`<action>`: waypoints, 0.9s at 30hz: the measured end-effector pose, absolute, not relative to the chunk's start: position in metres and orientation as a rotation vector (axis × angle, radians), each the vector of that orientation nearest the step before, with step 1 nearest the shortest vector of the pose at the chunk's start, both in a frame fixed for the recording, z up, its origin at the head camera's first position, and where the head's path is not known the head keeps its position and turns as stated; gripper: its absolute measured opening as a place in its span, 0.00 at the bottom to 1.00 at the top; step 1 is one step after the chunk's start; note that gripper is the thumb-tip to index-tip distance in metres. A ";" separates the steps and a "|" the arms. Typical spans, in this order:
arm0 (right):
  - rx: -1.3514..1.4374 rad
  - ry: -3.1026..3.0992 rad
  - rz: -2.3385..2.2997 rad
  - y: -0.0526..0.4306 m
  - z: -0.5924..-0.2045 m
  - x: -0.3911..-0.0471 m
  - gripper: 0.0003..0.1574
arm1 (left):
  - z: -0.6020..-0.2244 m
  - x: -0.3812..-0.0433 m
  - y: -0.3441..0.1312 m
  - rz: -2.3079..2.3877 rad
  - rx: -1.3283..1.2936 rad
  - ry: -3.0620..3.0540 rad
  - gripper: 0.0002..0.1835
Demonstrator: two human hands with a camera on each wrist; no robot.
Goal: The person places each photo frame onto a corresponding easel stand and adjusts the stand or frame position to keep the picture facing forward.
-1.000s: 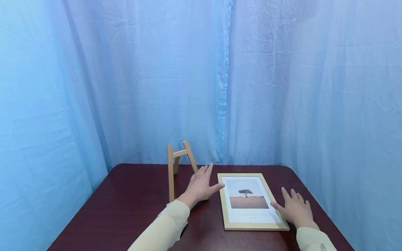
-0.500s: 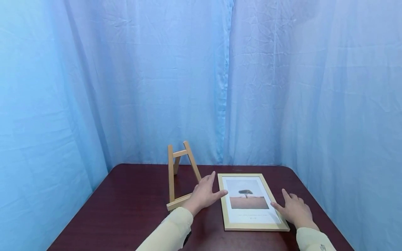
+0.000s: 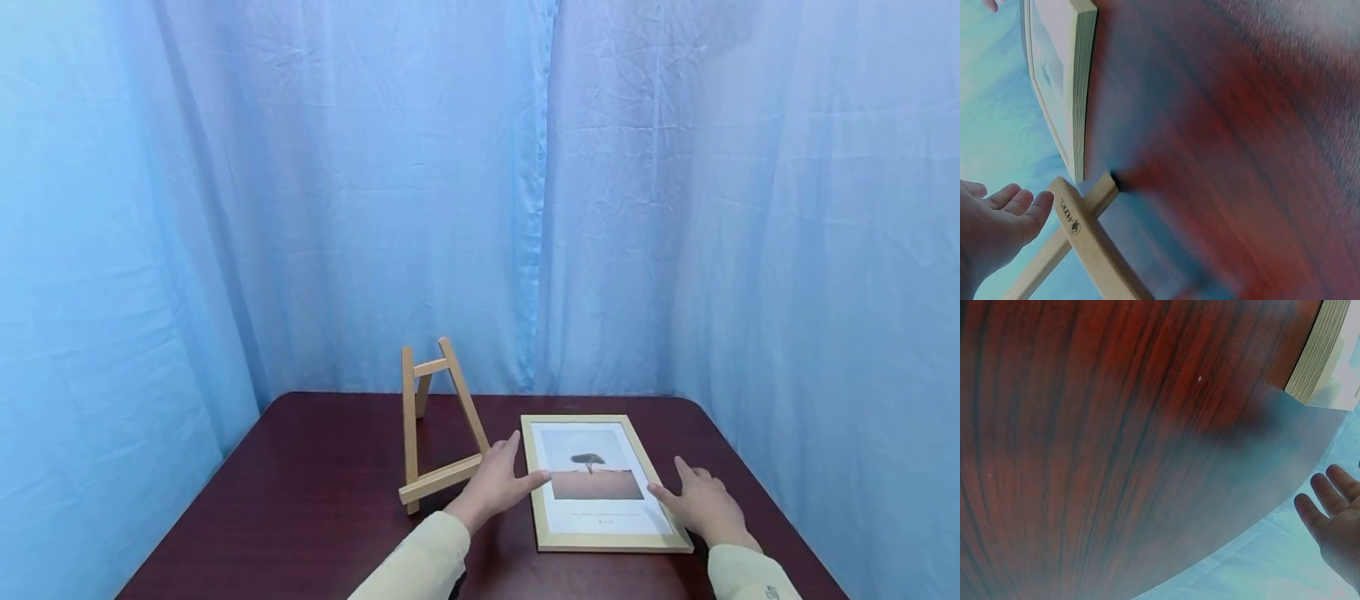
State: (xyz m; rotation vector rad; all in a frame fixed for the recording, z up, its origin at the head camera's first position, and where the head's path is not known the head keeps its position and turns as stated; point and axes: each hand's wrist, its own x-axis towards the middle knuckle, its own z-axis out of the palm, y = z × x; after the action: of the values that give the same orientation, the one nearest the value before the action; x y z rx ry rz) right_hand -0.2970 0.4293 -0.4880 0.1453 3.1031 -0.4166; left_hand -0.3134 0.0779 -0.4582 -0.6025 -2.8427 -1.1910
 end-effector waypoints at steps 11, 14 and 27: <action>0.109 3.088 -0.487 0.429 -0.491 -0.298 0.63 | -0.476 -0.312 0.085 -1.297 -0.598 -2.866 0.50; 0.117 3.072 -0.514 0.428 -0.492 -0.298 0.63 | -0.482 -0.313 0.086 -1.332 -0.604 -2.867 0.50; 0.211 2.986 -0.603 0.429 -0.498 -0.297 0.66 | -0.493 -0.311 0.091 -1.474 -0.537 -2.870 0.47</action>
State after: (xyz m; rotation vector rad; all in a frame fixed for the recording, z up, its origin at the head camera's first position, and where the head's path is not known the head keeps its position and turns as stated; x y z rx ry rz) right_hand -0.2974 0.4290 -0.4978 0.2112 2.9860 -0.6027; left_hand -0.3110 0.0906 -0.4927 -0.5365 -2.8704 -1.4741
